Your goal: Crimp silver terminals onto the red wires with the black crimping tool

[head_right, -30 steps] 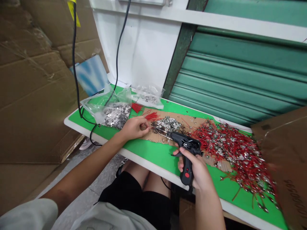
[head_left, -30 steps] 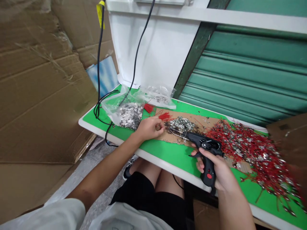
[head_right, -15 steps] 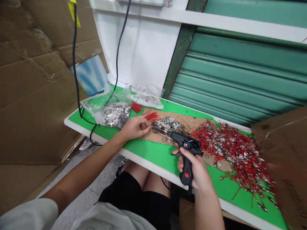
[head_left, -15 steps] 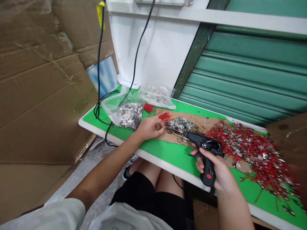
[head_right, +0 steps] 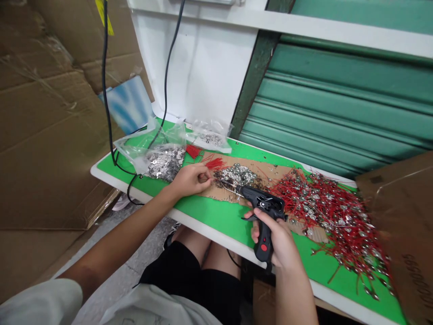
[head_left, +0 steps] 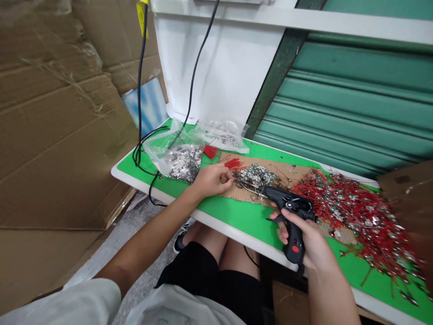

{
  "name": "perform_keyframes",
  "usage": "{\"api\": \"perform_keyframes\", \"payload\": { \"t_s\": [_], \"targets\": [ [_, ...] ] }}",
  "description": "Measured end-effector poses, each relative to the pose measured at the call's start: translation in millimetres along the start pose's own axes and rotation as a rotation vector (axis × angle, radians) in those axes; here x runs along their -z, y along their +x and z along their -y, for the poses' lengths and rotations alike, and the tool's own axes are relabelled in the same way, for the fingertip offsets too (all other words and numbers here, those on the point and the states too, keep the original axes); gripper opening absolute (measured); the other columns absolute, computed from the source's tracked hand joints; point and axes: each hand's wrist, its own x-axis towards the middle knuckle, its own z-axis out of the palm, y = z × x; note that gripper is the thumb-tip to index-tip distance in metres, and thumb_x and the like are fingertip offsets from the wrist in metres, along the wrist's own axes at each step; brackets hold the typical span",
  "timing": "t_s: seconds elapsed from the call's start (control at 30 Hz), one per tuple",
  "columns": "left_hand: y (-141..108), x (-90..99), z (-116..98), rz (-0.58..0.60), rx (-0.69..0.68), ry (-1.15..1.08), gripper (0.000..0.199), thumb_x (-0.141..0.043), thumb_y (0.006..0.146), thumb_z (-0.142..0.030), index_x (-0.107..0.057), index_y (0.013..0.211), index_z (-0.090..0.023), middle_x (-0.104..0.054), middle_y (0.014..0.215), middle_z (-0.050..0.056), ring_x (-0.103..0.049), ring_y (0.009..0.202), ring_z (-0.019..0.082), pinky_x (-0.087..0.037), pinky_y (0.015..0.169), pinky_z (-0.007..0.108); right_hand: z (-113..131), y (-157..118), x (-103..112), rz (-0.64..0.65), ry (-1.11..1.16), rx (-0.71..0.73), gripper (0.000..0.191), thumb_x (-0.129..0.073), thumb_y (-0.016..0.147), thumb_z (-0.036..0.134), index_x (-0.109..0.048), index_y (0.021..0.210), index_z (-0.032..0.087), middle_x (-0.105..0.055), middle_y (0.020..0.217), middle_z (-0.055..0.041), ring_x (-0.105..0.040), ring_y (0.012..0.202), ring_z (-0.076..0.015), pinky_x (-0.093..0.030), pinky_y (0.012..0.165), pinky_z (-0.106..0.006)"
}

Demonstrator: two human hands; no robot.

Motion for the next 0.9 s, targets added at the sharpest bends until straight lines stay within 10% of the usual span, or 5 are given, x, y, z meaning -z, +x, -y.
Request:
{"api": "perform_keyframes", "payload": {
  "t_s": [0.9],
  "targets": [
    [1.1,-4.0,4.1,-0.007,-0.003,-0.006,0.01,-0.062,0.078,-0.028,-0.067,0.076,-0.019,-0.062,0.071,0.0,-0.055,0.066,0.011,-0.04,0.065,0.023,0.2,1.0,0.1,0.008,0.034,-0.006,0.038,-0.084,0.058,0.035,-0.071,0.089,0.016,-0.066,0.074,-0.0051,-0.044,0.041,-0.009,-0.035,0.032,-0.022]
  ]
}}
